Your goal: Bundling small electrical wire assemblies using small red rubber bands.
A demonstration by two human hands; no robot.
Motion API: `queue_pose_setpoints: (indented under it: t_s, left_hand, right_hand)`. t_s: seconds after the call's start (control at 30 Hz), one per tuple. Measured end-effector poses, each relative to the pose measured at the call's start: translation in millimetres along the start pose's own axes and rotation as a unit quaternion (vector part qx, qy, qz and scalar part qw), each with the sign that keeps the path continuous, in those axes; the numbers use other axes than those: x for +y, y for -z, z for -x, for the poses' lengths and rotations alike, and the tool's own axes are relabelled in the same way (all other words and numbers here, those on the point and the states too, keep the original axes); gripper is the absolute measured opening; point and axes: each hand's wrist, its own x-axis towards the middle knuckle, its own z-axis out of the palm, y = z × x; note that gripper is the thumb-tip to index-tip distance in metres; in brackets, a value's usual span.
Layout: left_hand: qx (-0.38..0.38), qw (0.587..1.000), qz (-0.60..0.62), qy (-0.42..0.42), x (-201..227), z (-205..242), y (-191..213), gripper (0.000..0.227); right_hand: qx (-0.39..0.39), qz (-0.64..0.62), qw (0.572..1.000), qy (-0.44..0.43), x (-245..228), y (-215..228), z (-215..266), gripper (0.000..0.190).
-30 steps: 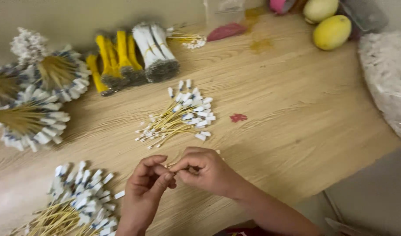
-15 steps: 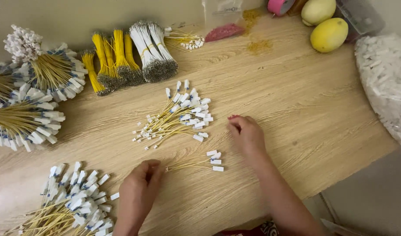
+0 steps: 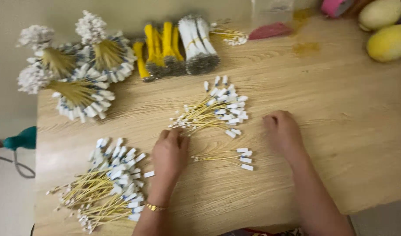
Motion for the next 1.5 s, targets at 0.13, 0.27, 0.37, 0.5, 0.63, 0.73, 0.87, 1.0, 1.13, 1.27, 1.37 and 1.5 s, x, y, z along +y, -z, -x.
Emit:
queue_pose_setpoints:
  t_s: [0.13,0.27,0.37,0.5,0.63,0.73,0.87,1.0,1.13,1.27,1.37,1.5]
  left_hand:
    - [0.036,0.999,-0.007,-0.032,-9.3,0.3,-13.4,0.015]
    - [0.064,0.997,-0.002,-0.046,-14.1,-1.1,-16.0,0.014]
    - [0.066,0.996,0.004,-0.053,-18.7,-2.1,-17.5,0.015]
    - [0.054,0.997,0.017,-0.05,-22.1,-2.2,-19.5,0.013]
    - [0.05,0.995,0.067,-0.049,-12.6,1.9,-7.0,0.01]
    - [0.045,0.984,0.169,-0.033,-2.6,8.8,1.7,0.008]
    - [0.003,0.931,0.361,0.05,-4.6,16.9,-3.3,0.009]
    - [-0.057,0.848,0.517,0.104,-0.8,25.8,-4.8,0.014]
    - [-0.086,0.828,0.542,0.113,6.3,35.1,-0.9,0.016]
    - [-0.103,0.803,0.578,0.099,9.2,41.1,2.9,0.019]
    - [-0.114,0.785,0.603,0.083,12.3,43.4,5.6,0.022]
    - [-0.126,0.776,0.615,0.063,17.6,45.1,11.0,0.028]
  right_hand:
    - [0.019,-0.115,0.992,-0.048,10.4,-4.2,3.9,0.017]
    - [0.016,-0.364,0.928,-0.072,8.8,-1.0,7.2,0.008]
    - [-0.008,-0.445,0.891,-0.093,-0.6,4.6,10.2,0.007]
    - [-0.08,-0.595,0.795,-0.09,8.9,-8.8,15.3,0.015]
    - [-0.111,-0.594,0.792,-0.091,-17.0,-11.4,29.9,0.014]
    - [-0.138,-0.602,0.782,-0.082,-44.9,-8.9,40.2,0.015]
    - [-0.188,-0.565,0.803,-0.024,-73.0,-9.4,51.3,0.012]
    - [-0.218,-0.574,0.789,0.019,-98.2,-13.5,61.8,0.012]
    - [-0.219,-0.545,0.81,0.006,-120.7,-3.6,67.5,0.012]
    - [-0.08,-0.342,0.916,0.192,-138.8,13.2,70.8,0.01]
    - [-0.004,-0.251,0.926,0.282,-143.7,15.4,69.6,0.01]
    - [0.005,-0.205,0.935,0.29,-142.6,13.2,68.7,0.01]
